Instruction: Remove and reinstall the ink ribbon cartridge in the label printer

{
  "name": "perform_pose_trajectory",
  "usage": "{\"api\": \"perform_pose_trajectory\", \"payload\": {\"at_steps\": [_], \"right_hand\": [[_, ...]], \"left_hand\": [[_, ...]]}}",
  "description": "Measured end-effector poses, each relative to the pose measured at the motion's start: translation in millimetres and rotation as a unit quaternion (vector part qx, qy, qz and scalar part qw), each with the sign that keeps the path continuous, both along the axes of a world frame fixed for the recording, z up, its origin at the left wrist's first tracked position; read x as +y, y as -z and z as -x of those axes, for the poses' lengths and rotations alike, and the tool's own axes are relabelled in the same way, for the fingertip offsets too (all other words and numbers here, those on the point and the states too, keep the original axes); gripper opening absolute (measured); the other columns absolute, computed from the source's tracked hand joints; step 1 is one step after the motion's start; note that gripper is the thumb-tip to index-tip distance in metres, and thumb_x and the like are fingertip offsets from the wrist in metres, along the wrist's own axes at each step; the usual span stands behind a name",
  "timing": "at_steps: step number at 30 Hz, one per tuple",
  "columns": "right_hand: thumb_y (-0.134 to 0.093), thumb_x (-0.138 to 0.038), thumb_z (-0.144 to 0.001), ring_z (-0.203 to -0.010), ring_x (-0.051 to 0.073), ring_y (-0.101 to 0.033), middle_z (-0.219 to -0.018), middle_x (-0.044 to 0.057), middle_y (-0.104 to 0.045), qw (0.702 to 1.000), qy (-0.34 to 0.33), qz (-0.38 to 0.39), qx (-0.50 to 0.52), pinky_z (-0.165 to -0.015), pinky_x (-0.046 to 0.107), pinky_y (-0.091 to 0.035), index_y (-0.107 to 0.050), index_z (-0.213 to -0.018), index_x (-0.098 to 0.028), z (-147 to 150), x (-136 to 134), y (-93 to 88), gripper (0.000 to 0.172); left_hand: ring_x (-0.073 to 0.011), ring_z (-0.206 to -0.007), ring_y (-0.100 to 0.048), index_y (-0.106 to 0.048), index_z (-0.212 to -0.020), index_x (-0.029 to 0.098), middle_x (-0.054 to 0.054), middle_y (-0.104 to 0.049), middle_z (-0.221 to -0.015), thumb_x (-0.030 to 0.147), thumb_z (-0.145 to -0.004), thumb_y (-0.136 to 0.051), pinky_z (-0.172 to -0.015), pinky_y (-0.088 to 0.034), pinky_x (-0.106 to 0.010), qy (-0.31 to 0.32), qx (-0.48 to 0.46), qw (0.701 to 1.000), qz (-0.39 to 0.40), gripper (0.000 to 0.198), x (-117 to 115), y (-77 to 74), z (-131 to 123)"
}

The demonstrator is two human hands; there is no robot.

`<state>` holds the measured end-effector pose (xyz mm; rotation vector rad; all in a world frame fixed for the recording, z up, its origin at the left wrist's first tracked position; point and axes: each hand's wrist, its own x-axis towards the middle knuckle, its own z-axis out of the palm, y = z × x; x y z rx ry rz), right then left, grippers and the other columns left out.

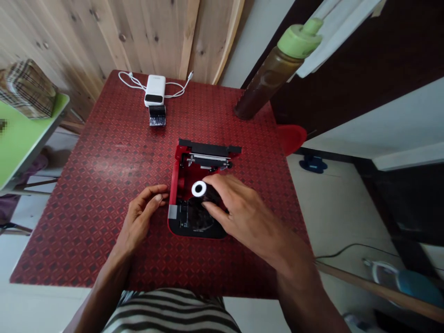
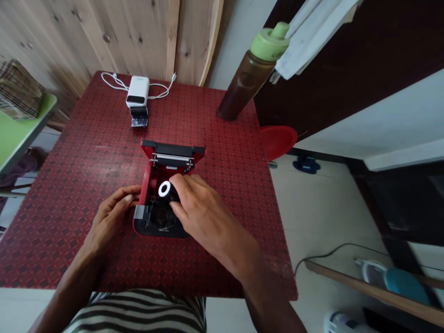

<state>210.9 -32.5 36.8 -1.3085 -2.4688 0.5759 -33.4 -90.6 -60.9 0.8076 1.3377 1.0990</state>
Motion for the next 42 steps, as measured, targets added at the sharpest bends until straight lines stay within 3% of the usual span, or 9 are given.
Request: {"api": "perform_pose_trajectory", "payload": {"at_steps": [6,13,19,25,32,42], "right_hand": [[-0.064,-0.003,-0.105,-0.118,0.033,-0.077,-0.123,0.013,-0.083,0.997,-0.004,-0.004,-0.078,-0.104,0.05,-0.065,-0.074,-0.118,-0.022,22.5,10.5,12.5,0.025],[-0.057,0.004,-0.1,-0.114,0.031,-0.077,-0.115,0.012,-0.081,0.994,-0.007,0.007,-0.105,-0.106,0.049,-0.064,-0.073,-0.111,-0.021,28.3,18.6,15.7,0.032],[-0.051,0.01,-0.098,-0.117,0.033,-0.075,-0.122,0.015,-0.081,0.99,-0.011,-0.041,-0.137,-0.11,0.052,-0.064,-0.074,-0.125,-0.018,32.9,4.3,10.5,0.045],[-0.045,0.011,-0.101,-0.121,0.037,-0.077,-0.126,0.022,-0.082,0.979,-0.008,-0.005,-0.202,-0.108,0.054,-0.064,-0.077,-0.13,-0.008,45.4,8.4,4.5,0.047],[-0.05,0.006,-0.104,-0.107,0.03,-0.081,-0.113,0.016,-0.083,0.981,-0.029,0.032,-0.191,-0.094,0.043,-0.062,-0.079,-0.116,-0.014,41.8,26.4,20.5,0.038],[-0.051,0.002,-0.106,-0.115,0.034,-0.081,-0.116,0.018,-0.084,0.978,-0.026,0.062,-0.197,-0.104,0.048,-0.064,-0.08,-0.114,-0.013,44.6,30.2,26.2,0.033]], "left_hand": [[-0.0374,-0.129,-0.079,-0.082,-0.133,0.022,-0.012,-0.087,-0.127,0.063,-0.101,-0.079,-0.106,-0.06,-0.048,0.019,0.002,1.0,0.0,0.052,-0.2,-6.6,-0.5],[-0.0377,-0.131,-0.077,-0.083,-0.134,0.023,-0.011,-0.086,-0.132,0.063,-0.102,-0.077,-0.105,-0.059,-0.047,0.035,0.033,0.999,0.0,0.051,-0.8,-10.8,-0.5],[-0.0383,-0.133,-0.076,-0.083,-0.132,0.024,-0.012,-0.086,-0.134,0.062,-0.102,-0.077,-0.109,-0.057,-0.049,0.038,0.037,0.999,-0.005,0.049,-0.1,-10.9,-1.5],[-0.0372,-0.126,-0.077,-0.083,-0.132,0.025,-0.012,-0.086,-0.131,0.065,-0.102,-0.077,-0.111,-0.056,-0.051,0.04,0.048,0.998,-0.008,0.051,0.6,-11.7,-0.8],[-0.0375,-0.127,-0.077,-0.083,-0.133,0.023,-0.013,-0.085,-0.135,0.065,-0.102,-0.076,-0.111,-0.056,-0.05,0.045,0.035,0.998,-0.013,0.053,0.2,-11.4,-0.9],[-0.0363,-0.126,-0.076,-0.081,-0.135,0.021,-0.012,-0.084,-0.136,0.063,-0.103,-0.074,-0.111,-0.054,-0.049,0.054,0.066,0.996,-0.016,0.053,0.4,-13.7,-0.9]]}}
